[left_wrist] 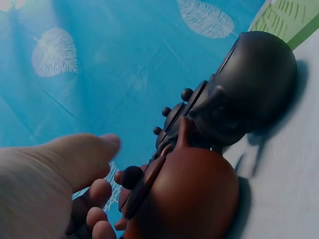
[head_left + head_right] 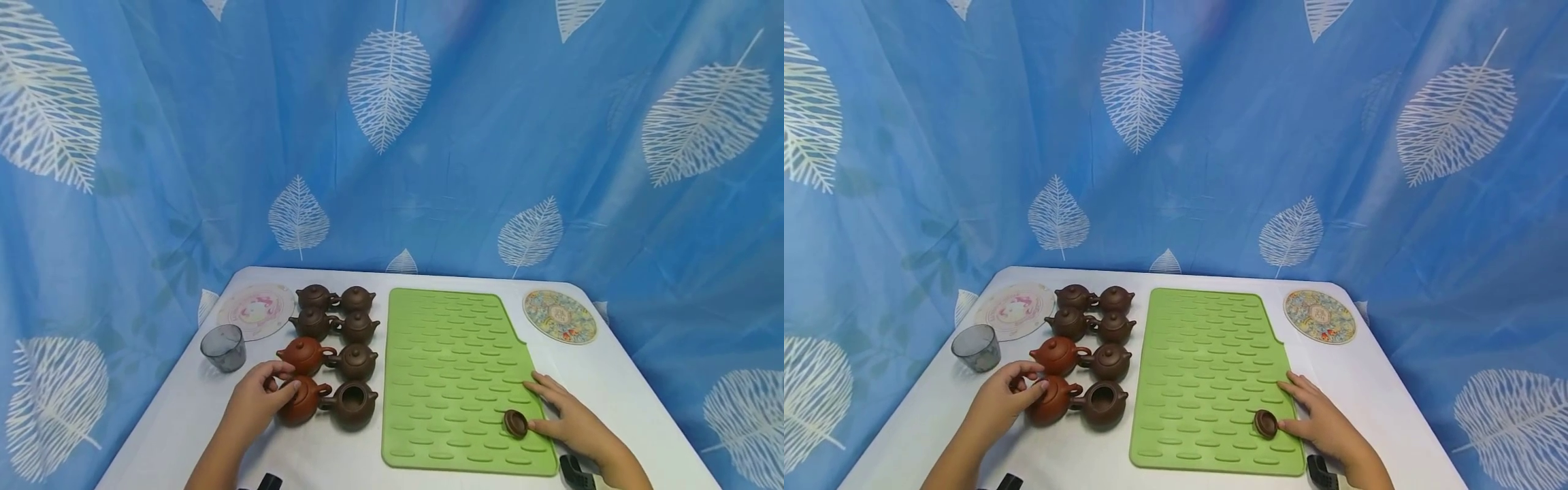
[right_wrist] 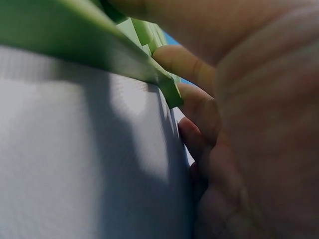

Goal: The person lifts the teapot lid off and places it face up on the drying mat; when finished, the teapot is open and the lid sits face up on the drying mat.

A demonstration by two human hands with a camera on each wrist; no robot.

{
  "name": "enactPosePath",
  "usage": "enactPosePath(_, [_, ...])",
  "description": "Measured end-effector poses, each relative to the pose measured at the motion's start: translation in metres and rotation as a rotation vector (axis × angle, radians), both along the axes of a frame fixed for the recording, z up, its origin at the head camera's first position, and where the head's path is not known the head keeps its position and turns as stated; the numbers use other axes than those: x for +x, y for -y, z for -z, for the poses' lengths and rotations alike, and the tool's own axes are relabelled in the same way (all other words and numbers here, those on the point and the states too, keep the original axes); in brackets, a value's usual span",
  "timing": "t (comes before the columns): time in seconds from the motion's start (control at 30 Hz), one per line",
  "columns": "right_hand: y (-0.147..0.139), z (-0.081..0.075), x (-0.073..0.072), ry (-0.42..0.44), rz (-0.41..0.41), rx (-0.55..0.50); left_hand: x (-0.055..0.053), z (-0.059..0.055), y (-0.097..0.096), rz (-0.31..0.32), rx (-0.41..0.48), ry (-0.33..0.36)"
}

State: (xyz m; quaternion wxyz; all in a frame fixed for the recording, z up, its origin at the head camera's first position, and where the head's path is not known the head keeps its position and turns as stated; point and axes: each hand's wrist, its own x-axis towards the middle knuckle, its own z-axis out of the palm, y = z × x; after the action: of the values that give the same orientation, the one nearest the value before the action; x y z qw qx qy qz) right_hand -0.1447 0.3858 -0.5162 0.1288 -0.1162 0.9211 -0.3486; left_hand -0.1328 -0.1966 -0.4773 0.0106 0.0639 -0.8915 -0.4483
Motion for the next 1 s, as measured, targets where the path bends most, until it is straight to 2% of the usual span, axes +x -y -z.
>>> enactPosePath(0.17, [0.000, 0.001, -0.001, -0.022, 0.004, 0.007, 0.000, 0.001, 0.003, 0.051, -0.125, -0.020])
enactPosePath(0.3, [0.000, 0.002, -0.001, -0.019, 0.005, 0.012, 0.001, 0.003, 0.004, 0.078, -0.143, 0.000])
enactPosePath(0.57, [0.000, 0.003, 0.000, 0.003, 0.014, 0.005, 0.001, 0.005, 0.008, 0.164, -0.174, -0.011])
enactPosePath(0.83, [0.001, 0.002, 0.000, 0.003, 0.009, -0.001, 0.002, 0.002, 0.011, 0.193, -0.184, 0.006])
enactPosePath(1.0, [0.000, 0.002, -0.001, 0.023, 0.024, -0.013, 0.003, 0.000, 0.012, 0.215, -0.202, -0.011])
